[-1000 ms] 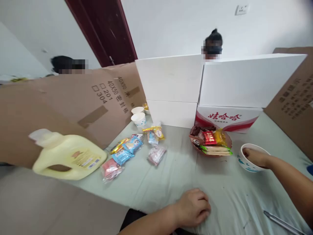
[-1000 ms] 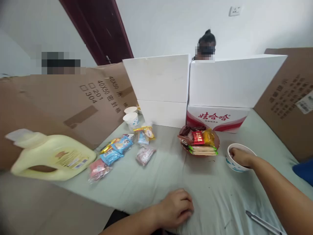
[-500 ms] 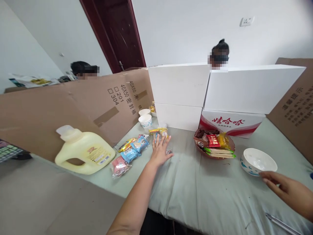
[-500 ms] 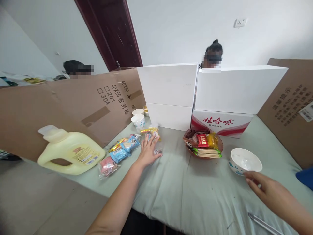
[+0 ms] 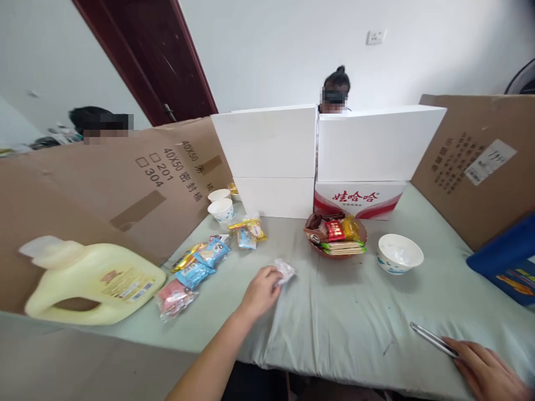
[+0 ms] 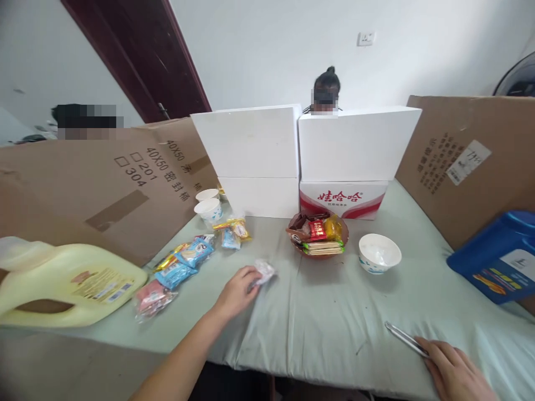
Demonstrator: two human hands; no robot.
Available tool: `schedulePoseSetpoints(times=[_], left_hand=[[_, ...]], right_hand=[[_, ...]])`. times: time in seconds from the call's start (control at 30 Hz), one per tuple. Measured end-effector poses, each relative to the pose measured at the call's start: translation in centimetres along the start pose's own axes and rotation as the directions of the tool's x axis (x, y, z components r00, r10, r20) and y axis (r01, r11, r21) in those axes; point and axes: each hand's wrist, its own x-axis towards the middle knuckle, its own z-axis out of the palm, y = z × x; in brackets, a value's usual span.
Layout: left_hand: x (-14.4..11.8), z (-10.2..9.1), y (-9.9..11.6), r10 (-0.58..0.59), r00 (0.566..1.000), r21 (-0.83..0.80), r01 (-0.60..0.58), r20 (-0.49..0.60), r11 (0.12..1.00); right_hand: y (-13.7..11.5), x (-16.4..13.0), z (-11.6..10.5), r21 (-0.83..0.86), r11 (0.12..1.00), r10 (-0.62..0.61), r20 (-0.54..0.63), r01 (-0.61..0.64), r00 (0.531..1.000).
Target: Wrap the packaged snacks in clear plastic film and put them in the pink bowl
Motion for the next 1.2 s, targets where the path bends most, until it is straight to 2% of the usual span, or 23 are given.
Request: schedulePoseSetpoints(times=[0.07, 0.13, 0.2, 0.27, 0.4, 0.5, 0.57, 0.67, 0.77, 0.83, 0.93, 1.0, 1.1, 1.17, 1.2], left_hand=[[0.5, 1.5, 3.6, 0.184, 0.975, -0.17, -0.162, 0.121, 0.972], [0.5, 3.3, 6.9, 0.357, 0.916, -0.31, -0.292, 0.181, 0.905], [0.2, 5.1, 9.0, 0.441, 0.886, -0.354, -0.37, 0.144, 0.859], [-0.2, 6.5, 10.0, 0.444, 0.893, -0.33, -0.4, 0.067, 0.855], [-1.2, 7.4, 9.8, 0.381, 0.924, -0.255, -0.375, -0.025, 0.892], [-1.6, 7.4, 9.5, 0.362, 0.932, -0.252, -0.353, -0.012, 0.901], [-1.7, 7.6, 9.4, 0.335, 0.942, -0.28, -0.323, -0.004, 0.904], [-1.9, 8.0, 9.1, 0.257, 0.966, -0.351, -0.254, -0.039, 0.902], [-1.8, 8.3, 8.9, 0.169, 0.984, -0.439, -0.179, -0.061, 0.881], [-1.6, 8.1, 9.1, 0.152, 0.988, -0.469, -0.153, -0.041, 0.87], [-1.3, 7.7, 9.6, 0.175, 0.984, -0.464, -0.164, -0.019, 0.87], [-1.3, 7.6, 9.8, 0.124, 0.992, -0.479, -0.126, -0.036, 0.869], [-1.4, 7.5, 9.7, -0.111, 0.992, -0.57, 0.058, -0.058, 0.819], [-1.3, 7.4, 9.1, -0.272, 0.962, -0.663, 0.178, -0.039, 0.727], [-1.1, 7.4, 8.7, -0.33, 0.944, -0.709, 0.218, -0.021, 0.67]], right_hand=[[-0.9, 0.5, -0.6, 0.007, 0.999, -0.038, 0.051, 0.038, 0.998], [-2.8, 1.4, -1.4, 0.019, 1.0, -0.013, 0.054, 0.012, 0.998], [-5.4, 2.3, -2.3, 0.055, 0.998, 0.008, 0.07, -0.012, 0.998], [-8.5, 3.4, -3.2, 0.103, 0.995, 0.005, 0.086, -0.014, 0.996], [-14.4, 5.6, -4.2, 0.191, 0.975, -0.13, 0.091, 0.111, 0.987], [-17.7, 7.1, -3.7, 0.203, 0.951, -0.258, 0.113, 0.232, 0.96], [-18.9, 7.7, -3.1, 0.181, 0.942, -0.308, 0.134, 0.282, 0.942], [-18.1, 7.5, -2.7, 0.174, 0.947, -0.303, 0.195, 0.271, 0.933], [-14.2, 6.2, -3.1, 0.148, 0.975, -0.199, 0.249, 0.166, 0.948], [-11.2, 5.2, -3.6, 0.095, 0.991, -0.112, 0.237, 0.091, 0.965], [-8.7, 4.5, -3.9, 0.0, 1.0, -0.022, 0.128, 0.022, 0.992], [-9.3, 4.6, -4.0, -0.007, 1.0, 0.0, -0.005, 0.0, 1.0], [-13.4, 5.2, -4.5, 0.14, 0.99, -0.006, -0.212, 0.036, 0.977], [-17.2, 5.5, -5.1, 0.253, 0.956, -0.07, -0.295, 0.149, 0.953], [-19.1, 5.7, -5.4, 0.287, 0.931, -0.138, -0.3, 0.228, 0.944]])
